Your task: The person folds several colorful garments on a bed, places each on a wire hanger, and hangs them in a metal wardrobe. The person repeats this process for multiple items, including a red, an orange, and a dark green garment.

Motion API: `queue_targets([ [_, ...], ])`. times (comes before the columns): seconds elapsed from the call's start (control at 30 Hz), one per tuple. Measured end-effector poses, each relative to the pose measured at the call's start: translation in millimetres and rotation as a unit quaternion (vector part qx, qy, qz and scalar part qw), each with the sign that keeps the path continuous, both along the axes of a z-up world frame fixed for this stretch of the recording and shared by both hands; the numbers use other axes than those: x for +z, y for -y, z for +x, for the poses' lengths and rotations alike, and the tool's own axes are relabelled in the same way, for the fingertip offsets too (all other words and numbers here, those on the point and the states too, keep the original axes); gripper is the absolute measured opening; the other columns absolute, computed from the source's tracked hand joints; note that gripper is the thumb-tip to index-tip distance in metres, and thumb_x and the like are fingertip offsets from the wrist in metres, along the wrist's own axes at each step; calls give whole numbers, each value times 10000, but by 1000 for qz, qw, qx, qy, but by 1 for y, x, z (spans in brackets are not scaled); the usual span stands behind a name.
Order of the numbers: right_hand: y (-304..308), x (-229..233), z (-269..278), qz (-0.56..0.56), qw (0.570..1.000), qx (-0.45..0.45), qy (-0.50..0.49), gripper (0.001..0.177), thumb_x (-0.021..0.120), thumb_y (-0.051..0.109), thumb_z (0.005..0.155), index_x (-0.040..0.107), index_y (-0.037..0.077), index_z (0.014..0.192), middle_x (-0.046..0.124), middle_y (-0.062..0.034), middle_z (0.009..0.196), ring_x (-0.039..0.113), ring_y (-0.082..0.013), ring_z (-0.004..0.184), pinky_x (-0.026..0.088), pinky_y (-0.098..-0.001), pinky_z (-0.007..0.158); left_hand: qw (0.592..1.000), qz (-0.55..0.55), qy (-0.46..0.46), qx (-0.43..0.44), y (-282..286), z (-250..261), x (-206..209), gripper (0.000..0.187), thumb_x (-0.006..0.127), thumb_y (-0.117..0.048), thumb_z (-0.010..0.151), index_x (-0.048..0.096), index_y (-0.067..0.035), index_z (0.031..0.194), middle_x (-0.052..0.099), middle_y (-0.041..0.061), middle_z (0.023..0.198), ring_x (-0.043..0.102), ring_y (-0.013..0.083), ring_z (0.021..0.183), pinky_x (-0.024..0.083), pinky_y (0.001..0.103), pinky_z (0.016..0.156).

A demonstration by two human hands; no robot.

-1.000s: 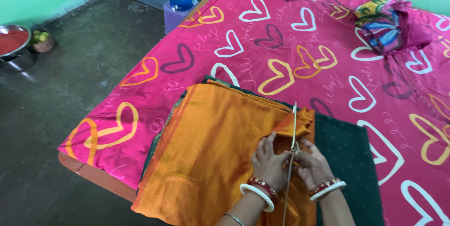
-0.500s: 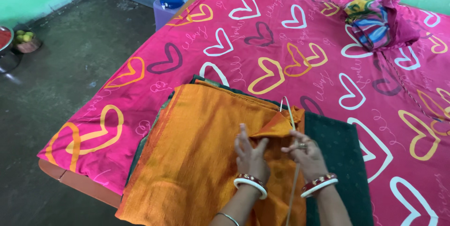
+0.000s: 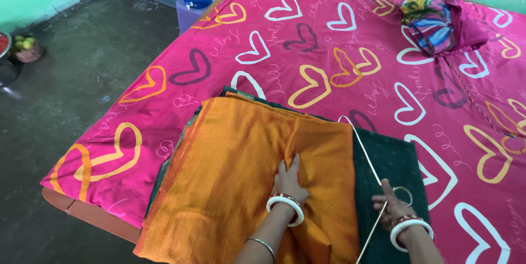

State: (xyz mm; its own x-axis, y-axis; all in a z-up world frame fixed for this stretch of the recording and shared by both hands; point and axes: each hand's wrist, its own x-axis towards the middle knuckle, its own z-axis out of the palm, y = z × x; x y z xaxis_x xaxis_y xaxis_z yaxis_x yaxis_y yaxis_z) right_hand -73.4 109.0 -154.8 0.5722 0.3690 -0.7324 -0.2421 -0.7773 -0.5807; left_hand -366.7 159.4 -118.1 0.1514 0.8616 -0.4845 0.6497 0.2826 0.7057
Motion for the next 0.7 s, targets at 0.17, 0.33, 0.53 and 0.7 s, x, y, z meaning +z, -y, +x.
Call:
queue_targets([
  [0.17,15,-23,26,-32,981,157,-106,488,716,473,882,697,11,1039,638,-45,697,520,-98,488,398,-212,403,997,8,73,4,-6,-1,-17,1106,688,38,697,184,-301,1621,166,84,1689,361,329,1476,388,385,1183],
  [0.33,21,-20,28,-12,987,103,-125,253,747,247,888,678,56,1040,664,-19,663,533,-85,470,406,-205,403,977,-3,170,128,-26,19,-29,971,709,-1,746,354,-305,1597,225,140,1661,258,322,1533,264,354,1224],
  [0.53,18,-36,59,-41,986,122,-101,555,686,534,888,704,-11,992,603,-50,598,489,-107,404,374,-218,372,963,50,208,162,-44,-18,-51,897,693,-28,754,405,-237,1577,389,126,1624,411,300,1492,364,337,1211],
  [0.7,22,-62,91,-245,951,152,-109,1077,334,915,827,688,-93,963,577,-122,618,479,-191,436,357,-275,407,979,46,183,83,-17,-48,-46,1203,777,40,681,116,-292,1630,264,75,1664,331,269,1506,332,335,1212],
])
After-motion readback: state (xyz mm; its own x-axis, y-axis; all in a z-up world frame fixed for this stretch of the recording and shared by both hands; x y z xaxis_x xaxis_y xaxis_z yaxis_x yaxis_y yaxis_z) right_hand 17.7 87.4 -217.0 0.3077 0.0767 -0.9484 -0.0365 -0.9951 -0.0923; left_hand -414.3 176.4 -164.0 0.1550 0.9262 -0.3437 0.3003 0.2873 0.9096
